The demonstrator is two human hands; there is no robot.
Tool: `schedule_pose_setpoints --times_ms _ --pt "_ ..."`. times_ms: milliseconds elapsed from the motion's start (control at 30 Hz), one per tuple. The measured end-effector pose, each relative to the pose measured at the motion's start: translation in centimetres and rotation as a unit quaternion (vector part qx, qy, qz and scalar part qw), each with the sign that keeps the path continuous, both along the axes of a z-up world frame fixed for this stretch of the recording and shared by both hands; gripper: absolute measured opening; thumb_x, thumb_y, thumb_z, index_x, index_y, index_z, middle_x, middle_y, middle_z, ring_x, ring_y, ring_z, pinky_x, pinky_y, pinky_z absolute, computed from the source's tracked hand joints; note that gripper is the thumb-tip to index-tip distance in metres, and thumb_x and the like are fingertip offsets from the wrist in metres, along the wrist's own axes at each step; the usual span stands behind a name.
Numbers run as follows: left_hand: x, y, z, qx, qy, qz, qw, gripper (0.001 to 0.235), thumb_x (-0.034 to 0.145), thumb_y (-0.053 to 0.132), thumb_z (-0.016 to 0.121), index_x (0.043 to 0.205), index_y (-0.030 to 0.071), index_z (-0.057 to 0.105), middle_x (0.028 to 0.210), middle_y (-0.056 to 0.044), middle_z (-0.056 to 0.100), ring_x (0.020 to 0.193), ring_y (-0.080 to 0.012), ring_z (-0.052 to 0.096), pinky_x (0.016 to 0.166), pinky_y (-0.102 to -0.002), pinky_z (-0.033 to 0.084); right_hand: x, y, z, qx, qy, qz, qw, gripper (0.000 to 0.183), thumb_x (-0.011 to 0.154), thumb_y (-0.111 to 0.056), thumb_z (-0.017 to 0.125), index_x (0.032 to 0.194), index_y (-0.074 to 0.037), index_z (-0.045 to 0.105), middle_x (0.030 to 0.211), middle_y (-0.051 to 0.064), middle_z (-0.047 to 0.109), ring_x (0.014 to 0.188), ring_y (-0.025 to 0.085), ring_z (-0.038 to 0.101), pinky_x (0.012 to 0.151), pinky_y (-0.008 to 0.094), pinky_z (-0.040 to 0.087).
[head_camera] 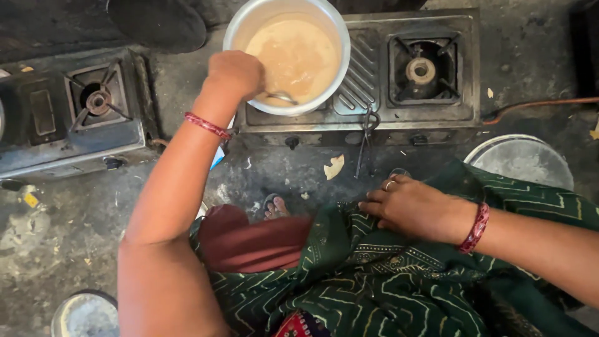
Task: The person stirs a pot of tea on a stove with a spoon, then uses a strainer to filter the liquid. They stir the tea again before holding the strainer over the pot.
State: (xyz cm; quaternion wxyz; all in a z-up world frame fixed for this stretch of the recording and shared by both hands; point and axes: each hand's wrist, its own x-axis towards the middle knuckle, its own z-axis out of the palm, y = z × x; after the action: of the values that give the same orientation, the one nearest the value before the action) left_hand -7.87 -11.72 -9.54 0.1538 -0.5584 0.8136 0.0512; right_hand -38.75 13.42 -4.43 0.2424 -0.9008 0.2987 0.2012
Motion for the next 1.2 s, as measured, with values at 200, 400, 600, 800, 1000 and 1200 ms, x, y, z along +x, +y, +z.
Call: schedule_pose_setpoints --times_ms 200,400,600,800,1000,1200 --pt "-3.5 -1.1 -3.4 -0.144 0.228 -0.092 0.958 0.017 0.095 0.031 0.066 0.093 0.017 0.076 0.088 -0.016 0.071 0.083 -0.0367 0.069 0.073 -0.051 0.052 -0.4 0.1 -0.9 0.001 0.000 0.001 1.000 0.055 0.088 -0.035 0.067 0.139 -0.015 0.060 0.142 0.007 0.059 0.123 0.031 0.056 0.105 0.047 0.040" --pt "-2.9 -4.9 -6.2 -0.368 0.169 -0.138 0.904 0.008 0.082 0.020 0.069 0.086 0.016 0.073 0.084 -0.011 0.068 0.076 -0.0304 0.070 0.063 -0.045 0.053 -0.7 0.0 -1.4 -0.008 0.019 0.010 1.000 0.057 0.088 -0.035 0.066 0.141 -0.015 0.058 0.143 0.008 0.058 0.121 0.032 0.057 0.104 0.047 0.041" --pt "1.0 -5.1 -4.6 -0.249 0.002 -0.021 0.968 0.013 0.084 0.013 0.068 0.091 0.014 0.078 0.095 -0.014 0.075 0.089 -0.0318 0.073 0.071 -0.042 0.056 -0.6 0.0 -0.5 0.010 0.019 -0.006 1.000 0.056 0.088 -0.034 0.067 0.140 -0.017 0.059 0.142 0.007 0.058 0.121 0.030 0.057 0.103 0.046 0.041" --pt "1.5 -1.5 -0.8 -0.070 -0.078 0.007 0.994 0.018 0.090 0.018 0.067 0.099 0.012 0.080 0.101 -0.014 0.077 0.096 -0.0332 0.074 0.075 -0.043 0.057 0.2 0.4 -0.1 0.008 0.012 0.004 1.000 0.057 0.085 -0.034 0.069 0.139 -0.017 0.059 0.140 0.008 0.059 0.123 0.031 0.055 0.105 0.049 0.039" --pt "-2.2 -0.4 -2.0 -0.072 0.138 -0.069 0.985 0.021 0.094 0.037 0.069 0.096 0.018 0.077 0.093 -0.015 0.074 0.091 -0.0360 0.070 0.078 -0.049 0.052 0.1 0.3 -0.3 0.003 0.002 -0.001 1.000 0.057 0.085 -0.034 0.069 0.139 -0.017 0.060 0.140 0.008 0.059 0.125 0.033 0.055 0.106 0.050 0.038" --pt "-4.2 -3.3 -5.4 -0.310 0.178 -0.119 0.926 0.009 0.090 0.021 0.068 0.095 0.017 0.074 0.089 -0.012 0.068 0.078 -0.0317 0.069 0.066 -0.046 0.052 -0.2 0.4 -0.7 0.005 0.009 -0.003 1.000 0.055 0.087 -0.034 0.067 0.139 -0.015 0.060 0.140 0.008 0.059 0.122 0.032 0.057 0.106 0.048 0.039"
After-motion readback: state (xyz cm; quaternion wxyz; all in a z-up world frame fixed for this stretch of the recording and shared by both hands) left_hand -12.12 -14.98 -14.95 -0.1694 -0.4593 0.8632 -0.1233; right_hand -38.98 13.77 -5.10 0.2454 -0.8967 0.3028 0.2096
